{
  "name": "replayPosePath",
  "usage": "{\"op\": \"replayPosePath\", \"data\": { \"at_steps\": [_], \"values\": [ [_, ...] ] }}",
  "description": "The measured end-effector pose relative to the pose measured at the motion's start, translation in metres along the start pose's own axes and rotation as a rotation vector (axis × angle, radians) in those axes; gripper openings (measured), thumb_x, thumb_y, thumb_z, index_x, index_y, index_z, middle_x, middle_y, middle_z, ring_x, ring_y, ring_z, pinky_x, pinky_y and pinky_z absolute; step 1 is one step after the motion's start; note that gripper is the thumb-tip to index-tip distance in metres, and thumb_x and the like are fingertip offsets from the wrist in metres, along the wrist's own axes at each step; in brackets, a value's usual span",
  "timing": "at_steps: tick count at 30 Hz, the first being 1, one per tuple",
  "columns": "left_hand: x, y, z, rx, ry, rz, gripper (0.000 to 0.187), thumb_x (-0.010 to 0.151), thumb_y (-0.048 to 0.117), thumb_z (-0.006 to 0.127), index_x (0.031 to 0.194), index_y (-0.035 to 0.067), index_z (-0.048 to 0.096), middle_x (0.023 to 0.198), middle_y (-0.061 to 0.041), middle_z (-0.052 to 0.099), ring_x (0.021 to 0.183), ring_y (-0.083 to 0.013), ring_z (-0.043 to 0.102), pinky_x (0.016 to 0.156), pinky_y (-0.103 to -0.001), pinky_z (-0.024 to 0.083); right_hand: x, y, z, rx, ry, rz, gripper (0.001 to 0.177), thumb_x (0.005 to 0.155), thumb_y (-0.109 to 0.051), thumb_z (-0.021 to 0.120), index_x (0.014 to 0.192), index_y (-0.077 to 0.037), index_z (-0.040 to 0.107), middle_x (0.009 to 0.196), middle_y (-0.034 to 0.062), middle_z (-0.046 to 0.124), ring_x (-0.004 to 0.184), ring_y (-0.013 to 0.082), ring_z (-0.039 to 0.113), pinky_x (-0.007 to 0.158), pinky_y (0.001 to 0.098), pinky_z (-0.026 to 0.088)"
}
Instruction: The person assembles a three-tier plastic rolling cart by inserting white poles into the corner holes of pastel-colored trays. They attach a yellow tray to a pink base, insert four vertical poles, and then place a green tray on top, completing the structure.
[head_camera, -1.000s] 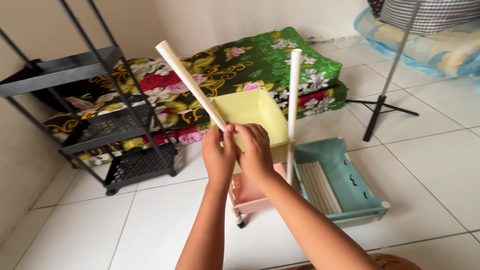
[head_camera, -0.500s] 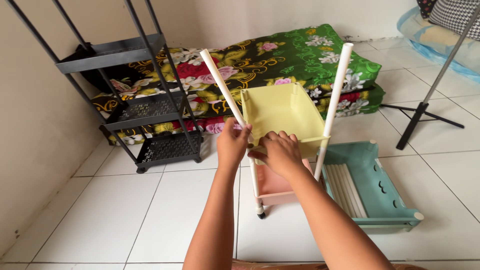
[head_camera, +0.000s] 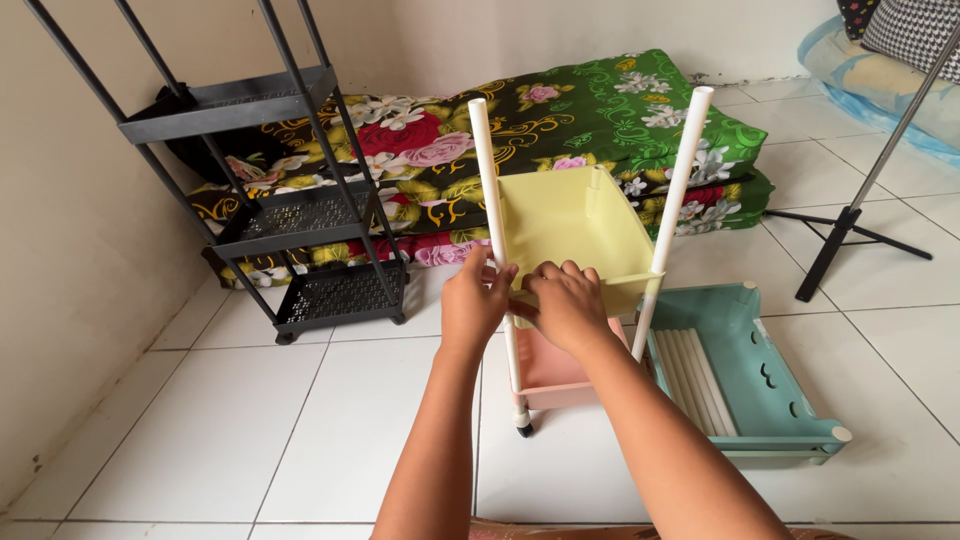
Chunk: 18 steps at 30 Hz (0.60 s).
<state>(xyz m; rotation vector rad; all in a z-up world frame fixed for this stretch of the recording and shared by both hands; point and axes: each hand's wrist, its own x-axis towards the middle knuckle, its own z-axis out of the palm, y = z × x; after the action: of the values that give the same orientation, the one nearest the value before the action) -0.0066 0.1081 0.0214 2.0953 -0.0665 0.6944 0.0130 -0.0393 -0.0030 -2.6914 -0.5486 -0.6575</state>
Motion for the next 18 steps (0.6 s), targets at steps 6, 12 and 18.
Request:
{"op": "replayPosePath", "data": {
  "at_steps": [6, 12, 18],
  "values": [
    [-0.003, -0.015, 0.009, 0.082, 0.145, 0.192, 0.027, 0.079, 0.021, 0.085, 0.094, 0.007, 0.067, 0.084, -0.008, 0.070, 0.087, -0.0325, 0.059, 0.078, -0.043, 0.048, 0.001, -0.001, 0.000, 0.010, 0.004, -0.002, 0.035, 0.081, -0.053, 0.075, 0.093, -0.020, 0.077, 0.106, -0.0013, 0.068, 0.102, 0.0230, 0.059, 0.089, 0.0425, 0.041],
    [-0.004, -0.026, 0.015, 0.052, 0.142, 0.162, 0.028, 0.078, 0.021, 0.085, 0.093, 0.007, 0.066, 0.084, -0.008, 0.069, 0.086, -0.0325, 0.058, 0.077, -0.044, 0.047, -0.001, 0.000, 0.003, 0.012, 0.021, -0.008, 0.034, 0.081, -0.051, 0.076, 0.095, -0.020, 0.077, 0.106, -0.0013, 0.068, 0.102, 0.0228, 0.059, 0.089, 0.0426, 0.040],
    [0.005, -0.020, 0.019, -0.053, 0.113, 0.206, 0.025, 0.080, 0.015, 0.081, 0.096, 0.004, 0.065, 0.087, -0.009, 0.069, 0.083, -0.0272, 0.063, 0.076, -0.038, 0.051, -0.001, -0.001, 0.002, 0.010, 0.006, -0.004, 0.031, 0.083, -0.049, 0.072, 0.096, -0.021, 0.077, 0.106, -0.0021, 0.068, 0.102, 0.0231, 0.058, 0.090, 0.0430, 0.040]
  ]
}}
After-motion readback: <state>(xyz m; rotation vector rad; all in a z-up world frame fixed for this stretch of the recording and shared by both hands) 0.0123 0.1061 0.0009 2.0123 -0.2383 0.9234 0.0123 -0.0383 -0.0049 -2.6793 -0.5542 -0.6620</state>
